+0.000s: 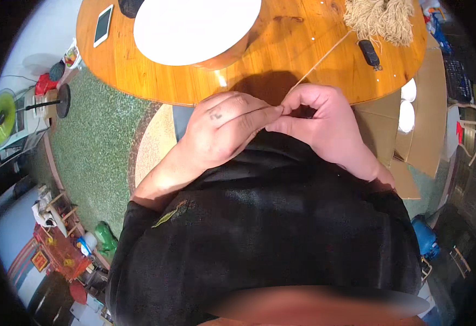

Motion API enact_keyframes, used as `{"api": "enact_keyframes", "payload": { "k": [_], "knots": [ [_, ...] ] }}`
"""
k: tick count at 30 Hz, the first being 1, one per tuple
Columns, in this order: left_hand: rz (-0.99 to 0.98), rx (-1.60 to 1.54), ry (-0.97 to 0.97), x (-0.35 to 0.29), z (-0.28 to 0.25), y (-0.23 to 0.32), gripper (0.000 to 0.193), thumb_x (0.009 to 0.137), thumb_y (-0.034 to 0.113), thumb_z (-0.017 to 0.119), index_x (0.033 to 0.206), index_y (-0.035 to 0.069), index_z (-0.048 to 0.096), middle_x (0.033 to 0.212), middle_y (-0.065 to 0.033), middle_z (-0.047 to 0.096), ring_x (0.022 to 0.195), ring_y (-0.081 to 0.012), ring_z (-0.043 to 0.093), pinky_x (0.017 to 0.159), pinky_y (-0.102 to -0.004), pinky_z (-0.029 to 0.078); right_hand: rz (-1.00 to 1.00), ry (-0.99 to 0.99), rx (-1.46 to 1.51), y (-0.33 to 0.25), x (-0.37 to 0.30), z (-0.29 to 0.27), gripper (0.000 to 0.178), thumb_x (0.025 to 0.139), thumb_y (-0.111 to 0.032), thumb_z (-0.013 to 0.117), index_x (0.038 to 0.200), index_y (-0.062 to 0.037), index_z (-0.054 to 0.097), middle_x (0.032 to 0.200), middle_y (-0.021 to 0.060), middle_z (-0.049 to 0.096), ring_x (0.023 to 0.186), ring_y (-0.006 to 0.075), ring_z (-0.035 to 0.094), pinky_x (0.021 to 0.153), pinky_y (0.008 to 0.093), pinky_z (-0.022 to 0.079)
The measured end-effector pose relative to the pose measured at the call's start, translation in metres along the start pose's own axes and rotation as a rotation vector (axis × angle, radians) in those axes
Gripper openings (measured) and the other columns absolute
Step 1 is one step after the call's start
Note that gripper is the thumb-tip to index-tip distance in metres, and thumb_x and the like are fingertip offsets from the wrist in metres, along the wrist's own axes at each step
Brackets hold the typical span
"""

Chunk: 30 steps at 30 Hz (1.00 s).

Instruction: Attaching string handles to printed paper buckets at a workstation.

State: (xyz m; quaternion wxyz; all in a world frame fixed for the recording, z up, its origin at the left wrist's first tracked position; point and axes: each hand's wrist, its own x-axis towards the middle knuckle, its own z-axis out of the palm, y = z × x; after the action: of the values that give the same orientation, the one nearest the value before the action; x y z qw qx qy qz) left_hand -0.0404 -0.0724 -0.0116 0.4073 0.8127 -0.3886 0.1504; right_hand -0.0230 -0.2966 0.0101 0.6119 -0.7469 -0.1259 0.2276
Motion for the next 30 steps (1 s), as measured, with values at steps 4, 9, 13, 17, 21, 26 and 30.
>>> {"api": "enact_keyframes", "payload": {
  "k": [4, 9, 13, 17, 21, 26, 30],
  "knots": [
    [-0.104, 0.055, 0.092, -0.003, -0.001, 0.002, 0.031, 0.074, 0.0, 0.081, 0.104, 0.003, 0.076, 0.097, -0.0087, 0.074, 0.083, -0.0246, 0.074, 0.07, -0.0343, 0.059, 0.012, 0.024, 0.032, -0.001, 0.003, 0.008, 0.019, 0.082, -0.011, 0.088, 0.09, -0.0003, 0.073, 0.082, 0.0023, 0.072, 0.075, 0.0056, 0.063, 0.069, 0.0242, 0.052],
    [-0.501, -0.486, 0.354, -0.014, 0.007, 0.001, 0.014, 0.091, 0.0, 0.076, 0.105, -0.001, 0.073, 0.092, -0.0102, 0.075, 0.084, -0.0191, 0.074, 0.074, -0.0297, 0.059, -0.148, 0.053, 0.057, 0.001, 0.01, 0.014, 0.022, 0.079, -0.01, 0.09, 0.094, -0.002, 0.076, 0.092, 0.003, 0.073, 0.08, 0.008, 0.065, 0.071, 0.0247, 0.052],
    [-0.758, -1.132, 0.433, -0.024, 0.006, -0.005, 0.013, 0.099, 0.001, 0.068, 0.111, -0.003, 0.069, 0.095, -0.0124, 0.075, 0.085, -0.0177, 0.073, 0.078, -0.0292, 0.06, -0.784, 0.365, -0.435, 0.003, 0.028, 0.005, 0.039, 0.07, -0.008, 0.091, 0.106, -0.0058, 0.075, 0.102, 0.0075, 0.074, 0.098, 0.0272, 0.07, 0.085, 0.0353, 0.055],
    [-0.823, -1.399, 0.484, -0.025, 0.008, 0.0, 0.012, 0.1, 0.001, 0.066, 0.111, -0.002, 0.069, 0.099, -0.0137, 0.075, 0.083, -0.0175, 0.071, 0.077, -0.0281, 0.059, -0.812, 0.373, -0.489, 0.012, 0.035, 0.022, 0.043, 0.072, -0.009, 0.09, 0.111, -0.0038, 0.073, 0.105, 0.01, 0.074, 0.107, 0.03, 0.072, 0.091, 0.0384, 0.057],
    [-0.837, -1.434, 0.493, -0.03, 0.009, -0.008, 0.011, 0.098, 0.0, 0.068, 0.109, -0.001, 0.07, 0.098, -0.013, 0.075, 0.082, -0.0167, 0.071, 0.077, -0.027, 0.059, -0.484, 0.212, -0.016, 0.022, 0.033, 0.038, 0.024, 0.081, -0.006, 0.084, 0.103, -0.0023, 0.074, 0.091, 0.0109, 0.073, 0.078, 0.0223, 0.074, 0.067, 0.03, 0.058],
    [-0.869, -1.42, 0.522, -0.031, 0.007, -0.007, 0.01, 0.097, -0.001, 0.069, 0.106, -0.001, 0.07, 0.095, -0.0116, 0.074, 0.083, -0.0167, 0.071, 0.077, -0.0267, 0.059, -0.56, 0.28, -0.189, 0.024, 0.033, 0.041, 0.016, 0.079, -0.007, 0.084, 0.093, -0.0049, 0.076, 0.077, 0.0066, 0.067, 0.065, 0.0188, 0.065, 0.058, 0.0291, 0.05],
    [-0.889, -1.414, 0.535, -0.034, 0.007, -0.008, 0.008, 0.096, -0.002, 0.069, 0.105, -0.001, 0.069, 0.094, -0.0115, 0.074, 0.084, -0.0171, 0.072, 0.077, -0.026, 0.059, -0.589, 0.29, -0.269, 0.02, 0.031, 0.04, 0.017, 0.077, -0.008, 0.085, 0.093, -0.0073, 0.077, 0.072, 0.0056, 0.063, 0.061, 0.0184, 0.061, 0.056, 0.0298, 0.047]
  ]
}}
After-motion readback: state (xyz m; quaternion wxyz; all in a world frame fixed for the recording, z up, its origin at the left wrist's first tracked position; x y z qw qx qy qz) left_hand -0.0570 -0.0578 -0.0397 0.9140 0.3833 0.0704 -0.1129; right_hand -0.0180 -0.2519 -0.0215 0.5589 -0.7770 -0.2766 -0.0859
